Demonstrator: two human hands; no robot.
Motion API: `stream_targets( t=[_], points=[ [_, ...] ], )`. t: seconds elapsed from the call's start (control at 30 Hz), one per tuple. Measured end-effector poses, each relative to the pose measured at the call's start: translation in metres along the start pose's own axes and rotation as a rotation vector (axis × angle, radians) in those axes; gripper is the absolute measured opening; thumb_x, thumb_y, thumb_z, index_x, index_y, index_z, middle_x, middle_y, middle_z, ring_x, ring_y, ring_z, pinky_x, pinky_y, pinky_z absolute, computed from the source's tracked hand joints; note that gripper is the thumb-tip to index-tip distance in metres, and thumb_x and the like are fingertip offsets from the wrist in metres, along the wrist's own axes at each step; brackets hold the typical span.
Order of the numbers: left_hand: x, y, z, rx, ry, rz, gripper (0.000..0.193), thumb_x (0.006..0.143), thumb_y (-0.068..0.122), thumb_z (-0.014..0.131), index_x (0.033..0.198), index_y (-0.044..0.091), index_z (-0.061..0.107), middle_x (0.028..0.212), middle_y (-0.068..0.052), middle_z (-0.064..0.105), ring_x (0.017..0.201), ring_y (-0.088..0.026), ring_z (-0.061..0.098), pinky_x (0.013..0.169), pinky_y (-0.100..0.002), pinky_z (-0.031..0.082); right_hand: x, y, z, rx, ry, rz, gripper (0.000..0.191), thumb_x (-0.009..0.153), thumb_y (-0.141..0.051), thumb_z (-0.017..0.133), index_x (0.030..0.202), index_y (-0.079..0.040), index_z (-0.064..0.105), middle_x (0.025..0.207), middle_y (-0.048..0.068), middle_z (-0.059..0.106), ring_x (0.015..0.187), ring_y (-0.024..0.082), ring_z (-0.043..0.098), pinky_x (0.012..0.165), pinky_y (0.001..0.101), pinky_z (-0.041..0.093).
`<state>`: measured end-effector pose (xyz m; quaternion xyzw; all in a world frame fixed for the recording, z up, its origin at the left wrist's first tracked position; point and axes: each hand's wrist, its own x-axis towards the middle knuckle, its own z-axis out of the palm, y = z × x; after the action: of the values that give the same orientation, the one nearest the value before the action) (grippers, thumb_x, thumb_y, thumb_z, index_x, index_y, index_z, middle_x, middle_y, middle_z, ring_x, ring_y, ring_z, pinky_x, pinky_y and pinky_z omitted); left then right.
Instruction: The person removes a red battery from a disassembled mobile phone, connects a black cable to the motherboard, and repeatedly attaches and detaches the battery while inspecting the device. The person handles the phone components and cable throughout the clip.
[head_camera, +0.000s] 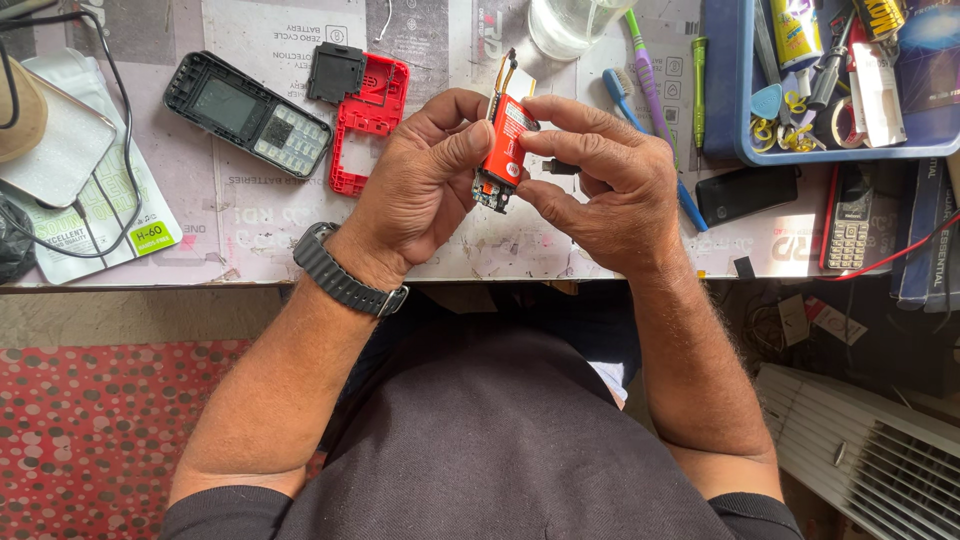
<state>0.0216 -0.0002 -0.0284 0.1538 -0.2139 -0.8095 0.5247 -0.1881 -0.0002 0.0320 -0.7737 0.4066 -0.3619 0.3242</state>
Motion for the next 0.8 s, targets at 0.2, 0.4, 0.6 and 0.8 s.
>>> stream_targets(
  t=[0.2, 0.4, 0.6, 0.8],
  points=[
    [-0.0008, 0.0019, 0.0014, 0.016, -0.007, -0.002, 0.027, 0.104, 0.015, 0.071, 0.125, 0.001, 0.061, 0.116, -0.011, 0.071, 0.111, -0.018, 0.069, 0.101, -0.034, 0.06, 0.0001, -0.001, -0.0001, -0.009, -0.006, -0.023, 0.041, 0.085, -0.002, 0.092, 0.122, -0.01, 0.074, 0.137, 0.009, 0.07, 0.081, -0.001, 0.06, 0.059, 0.0161, 0.048],
    [0.0006, 0.0024, 0.0039, 0.06, -0.053, 0.01, 0.028, 0.104, 0.019, 0.071, 0.124, 0.002, 0.062, 0.112, -0.012, 0.072, 0.103, -0.021, 0.073, 0.094, -0.036, 0.064, -0.0013, -0.0044, -0.0037, -0.02, -0.024, 0.002, 0.05, 0.076, -0.003, 0.093, 0.122, -0.008, 0.073, 0.136, 0.011, 0.069, 0.078, 0.001, 0.06, 0.058, 0.016, 0.049],
    [0.0005, 0.0033, 0.0047, 0.097, -0.028, 0.014, 0.029, 0.102, 0.021, 0.072, 0.122, 0.002, 0.062, 0.111, -0.012, 0.072, 0.102, -0.022, 0.074, 0.093, -0.036, 0.064, -0.0012, 0.0006, 0.0005, 0.029, -0.003, -0.074, 0.05, 0.08, -0.003, 0.095, 0.125, -0.008, 0.071, 0.14, 0.013, 0.067, 0.11, 0.013, 0.071, 0.081, 0.0218, 0.063],
    [0.0, 0.0022, 0.0056, 0.107, -0.057, 0.034, 0.029, 0.103, 0.02, 0.074, 0.123, 0.002, 0.062, 0.112, -0.011, 0.072, 0.105, -0.019, 0.072, 0.096, -0.034, 0.062, -0.0033, 0.0019, 0.0032, 0.016, 0.033, -0.12, 0.045, 0.083, 0.001, 0.09, 0.123, -0.005, 0.07, 0.139, 0.016, 0.066, 0.122, 0.021, 0.072, 0.093, 0.0295, 0.062]
  ],
)
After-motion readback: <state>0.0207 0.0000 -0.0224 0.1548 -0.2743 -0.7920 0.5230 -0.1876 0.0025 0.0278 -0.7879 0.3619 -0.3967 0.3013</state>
